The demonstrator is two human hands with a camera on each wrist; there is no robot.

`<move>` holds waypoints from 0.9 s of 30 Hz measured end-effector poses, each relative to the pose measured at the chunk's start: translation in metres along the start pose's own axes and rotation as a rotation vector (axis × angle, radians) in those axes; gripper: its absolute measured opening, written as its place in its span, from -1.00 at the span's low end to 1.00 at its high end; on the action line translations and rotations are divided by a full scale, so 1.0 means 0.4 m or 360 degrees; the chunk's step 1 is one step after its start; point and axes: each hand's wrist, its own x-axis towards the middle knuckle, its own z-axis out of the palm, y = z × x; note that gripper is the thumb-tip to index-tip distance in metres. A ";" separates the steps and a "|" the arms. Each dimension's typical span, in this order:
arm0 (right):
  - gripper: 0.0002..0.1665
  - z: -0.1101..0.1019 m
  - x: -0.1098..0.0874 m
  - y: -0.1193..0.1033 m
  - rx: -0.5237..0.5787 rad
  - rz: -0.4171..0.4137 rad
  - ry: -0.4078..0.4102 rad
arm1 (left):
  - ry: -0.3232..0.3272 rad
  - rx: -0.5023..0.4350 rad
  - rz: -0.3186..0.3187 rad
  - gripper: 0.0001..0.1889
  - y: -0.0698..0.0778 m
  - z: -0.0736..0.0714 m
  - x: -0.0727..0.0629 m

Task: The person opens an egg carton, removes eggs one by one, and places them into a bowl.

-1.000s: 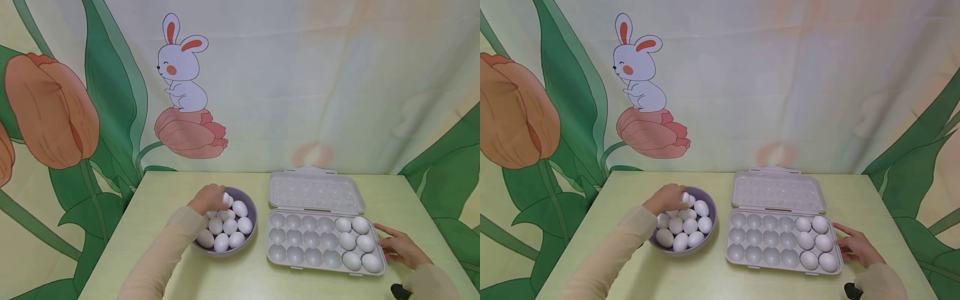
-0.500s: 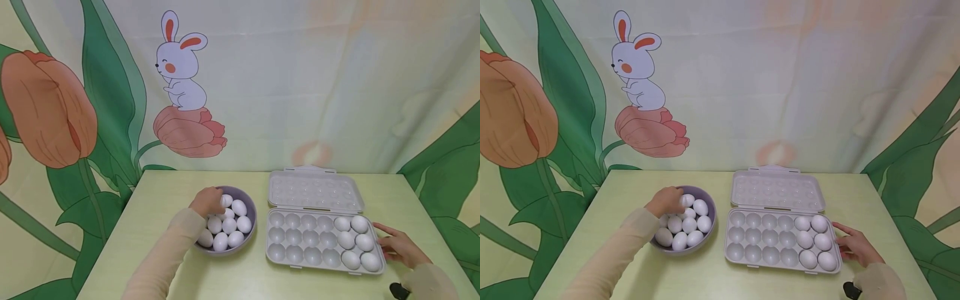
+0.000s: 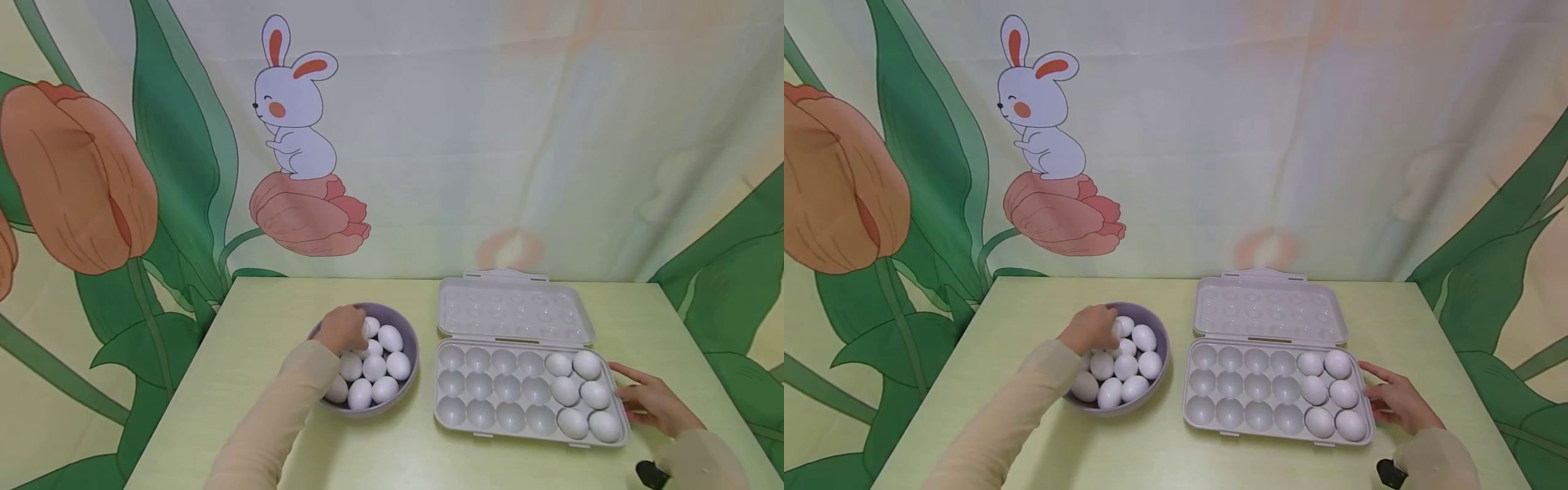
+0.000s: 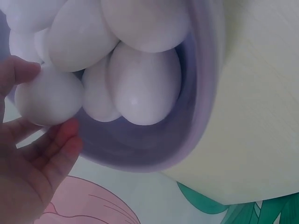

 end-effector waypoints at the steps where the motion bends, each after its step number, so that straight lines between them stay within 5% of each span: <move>1: -0.16 0.000 0.000 0.000 0.0002 0.0000 -0.0001 | 0.0002 0.0003 -0.0006 -0.69 0.001 0.000 0.000; 10: -0.17 -0.003 -0.002 0.003 0.0004 -0.0042 -0.0028 | -0.0003 0.0018 -0.0019 -0.62 0.004 -0.007 -0.008; 15: -0.16 -0.001 -0.005 0.003 0.0019 -0.0044 -0.0028 | 0.0103 0.0072 0.0017 -0.49 0.028 -0.036 -0.008; 21: -0.13 0.002 -0.004 0.000 0.0020 -0.0024 -0.0017 | 0.0303 -0.0049 0.0123 -0.45 0.109 -0.091 -0.004; 27: -0.14 0.001 -0.007 0.002 0.0017 -0.0079 -0.0055 | 0.0352 -0.0242 0.0369 -0.45 0.249 -0.110 -0.006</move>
